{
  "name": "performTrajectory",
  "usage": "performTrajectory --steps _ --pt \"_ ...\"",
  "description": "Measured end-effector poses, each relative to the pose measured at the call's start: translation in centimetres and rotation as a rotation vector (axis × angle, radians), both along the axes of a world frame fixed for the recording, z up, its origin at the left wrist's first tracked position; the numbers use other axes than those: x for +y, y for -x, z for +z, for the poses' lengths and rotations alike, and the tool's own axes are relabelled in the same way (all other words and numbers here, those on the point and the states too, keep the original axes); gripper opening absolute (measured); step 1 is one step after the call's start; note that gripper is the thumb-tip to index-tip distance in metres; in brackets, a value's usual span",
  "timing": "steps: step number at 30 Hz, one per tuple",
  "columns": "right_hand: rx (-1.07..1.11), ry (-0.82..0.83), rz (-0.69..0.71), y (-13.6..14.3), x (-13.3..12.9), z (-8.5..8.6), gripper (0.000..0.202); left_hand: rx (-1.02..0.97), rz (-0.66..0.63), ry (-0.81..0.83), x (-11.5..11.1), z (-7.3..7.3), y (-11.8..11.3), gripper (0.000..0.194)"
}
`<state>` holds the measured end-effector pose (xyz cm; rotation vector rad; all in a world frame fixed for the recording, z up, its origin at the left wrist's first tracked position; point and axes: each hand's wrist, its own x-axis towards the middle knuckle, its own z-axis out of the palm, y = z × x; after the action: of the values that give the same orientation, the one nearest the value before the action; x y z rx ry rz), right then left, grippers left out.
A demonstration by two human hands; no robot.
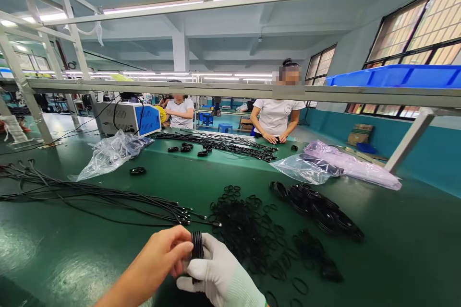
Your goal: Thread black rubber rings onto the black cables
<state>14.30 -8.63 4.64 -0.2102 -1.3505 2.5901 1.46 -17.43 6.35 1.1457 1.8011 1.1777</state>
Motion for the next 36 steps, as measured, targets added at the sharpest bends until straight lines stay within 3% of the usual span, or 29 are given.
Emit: performTrajectory --steps 2,4,7,12,18,20,23,26,28,31,34,36 --pt "-0.018 0.025 -0.003 0.0 0.0 0.3 0.039 0.33 0.103 -0.144 -0.4 -0.5 -0.1 0.026" --pt "-0.028 0.018 0.022 0.1 -0.1 0.5 0.042 0.561 0.095 -0.284 -0.6 -1.2 -0.2 0.033" --pt "-0.011 0.029 0.08 0.1 -0.2 0.7 0.046 0.676 0.052 -0.398 -0.4 -2.1 0.1 0.03" --pt "-0.007 0.028 0.063 0.0 -0.5 1.2 0.044 0.633 -0.066 -0.436 0.5 -1.8 1.0 0.04" --pt "0.059 0.126 0.094 0.1 0.2 -0.2 0.036 0.481 -0.069 -0.272 1.3 1.0 1.7 0.037" --pt "0.069 0.235 0.111 0.0 0.5 -0.6 0.034 0.288 -0.106 -0.229 0.9 1.8 2.6 0.034" --pt "0.06 0.393 0.23 -0.2 0.5 -0.6 0.044 -0.104 -0.297 -0.199 0.2 2.0 4.0 0.043" --pt "0.018 0.366 0.288 -0.2 0.3 0.1 0.051 -0.321 -0.423 -0.207 -0.2 1.5 4.4 0.044" --pt "-0.056 0.188 0.191 -0.2 0.0 0.7 0.046 -0.253 -0.367 -0.181 -0.2 1.5 4.1 0.039" --pt "-0.107 -0.07 -0.008 -0.2 -0.2 1.4 0.04 0.0 -0.221 -0.115 0.2 2.3 3.5 0.042" --pt "-0.076 -0.03 -0.017 -1.0 0.0 2.1 0.047 0.073 -0.164 -0.147 -0.1 2.3 4.1 0.043" --pt "-0.158 -0.116 -0.058 -2.1 0.9 2.5 0.047 0.084 -0.115 -0.159 -1.0 1.1 5.4 0.037"
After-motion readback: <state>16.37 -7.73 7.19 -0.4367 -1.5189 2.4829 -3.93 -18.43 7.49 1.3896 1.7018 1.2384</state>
